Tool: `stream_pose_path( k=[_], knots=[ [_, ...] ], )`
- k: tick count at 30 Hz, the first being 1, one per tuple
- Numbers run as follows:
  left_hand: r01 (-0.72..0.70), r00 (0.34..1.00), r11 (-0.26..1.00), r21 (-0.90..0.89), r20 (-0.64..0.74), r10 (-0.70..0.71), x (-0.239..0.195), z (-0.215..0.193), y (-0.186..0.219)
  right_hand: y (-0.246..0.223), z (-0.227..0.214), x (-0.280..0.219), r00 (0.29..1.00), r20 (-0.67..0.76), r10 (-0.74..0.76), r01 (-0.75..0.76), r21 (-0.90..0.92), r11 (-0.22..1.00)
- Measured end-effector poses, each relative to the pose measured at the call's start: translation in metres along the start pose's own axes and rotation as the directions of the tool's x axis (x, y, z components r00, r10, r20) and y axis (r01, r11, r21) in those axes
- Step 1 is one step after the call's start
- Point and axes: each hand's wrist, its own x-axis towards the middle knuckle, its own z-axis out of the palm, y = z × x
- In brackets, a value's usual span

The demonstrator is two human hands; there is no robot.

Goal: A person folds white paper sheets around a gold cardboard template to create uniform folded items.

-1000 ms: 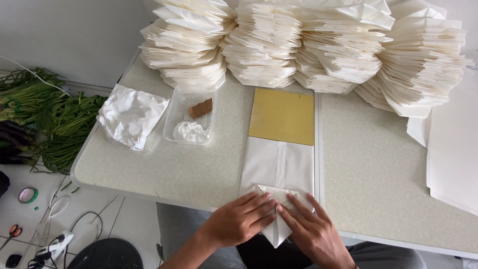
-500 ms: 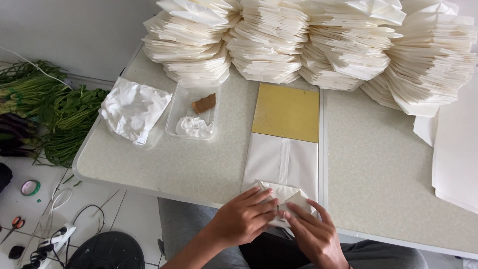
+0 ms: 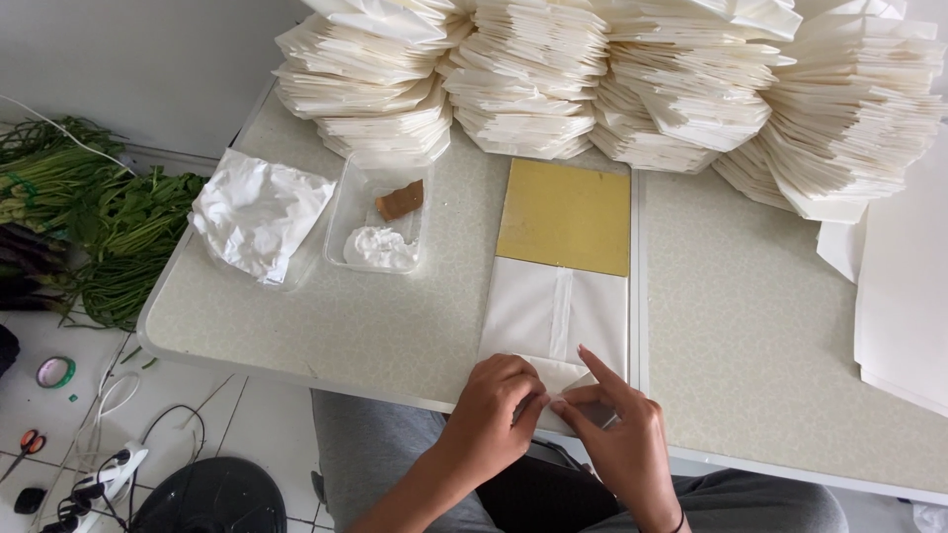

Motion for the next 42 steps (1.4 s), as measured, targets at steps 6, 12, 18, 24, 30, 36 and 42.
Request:
stream_pose_path(
  k=[6,12,18,24,30,36,42],
  knots=[
    [0.072,0.997,0.997,0.039,0.018,-0.073,0.004,0.007,-0.008,-0.021,0.003,0.008,0.989,0.01,0.146,-0.146,0.01,0.989],
    [0.112,0.988,0.99,0.087,0.099,-0.121,0.021,-0.009,-0.009,-0.01,-0.003,0.025,0.996,0.081,0.03,-0.012,-0.216,0.976],
    [0.114,0.929,0.967,0.229,0.321,-0.186,0.041,-0.014,-0.017,-0.019,-0.013,0.043,0.95,0.299,0.093,0.012,-0.334,0.943],
    [0.124,0.867,0.939,0.321,0.425,-0.259,0.052,-0.015,0.0,-0.008,-0.012,0.044,0.91,0.411,-0.05,0.195,-0.319,0.927],
    [-0.116,0.951,0.944,0.31,0.31,0.015,0.022,-0.014,0.007,0.018,0.004,0.016,0.83,0.157,-0.535,0.546,-0.422,0.724],
    [-0.282,0.931,0.936,0.212,0.296,0.214,-0.002,-0.035,0.018,0.01,-0.009,-0.01,0.818,0.122,-0.562,0.57,-0.295,0.767],
    [-0.345,0.924,0.891,0.293,0.274,0.268,-0.027,-0.024,-0.012,0.035,-0.005,-0.022,0.74,0.098,-0.665,0.66,-0.29,0.693]
  ],
)
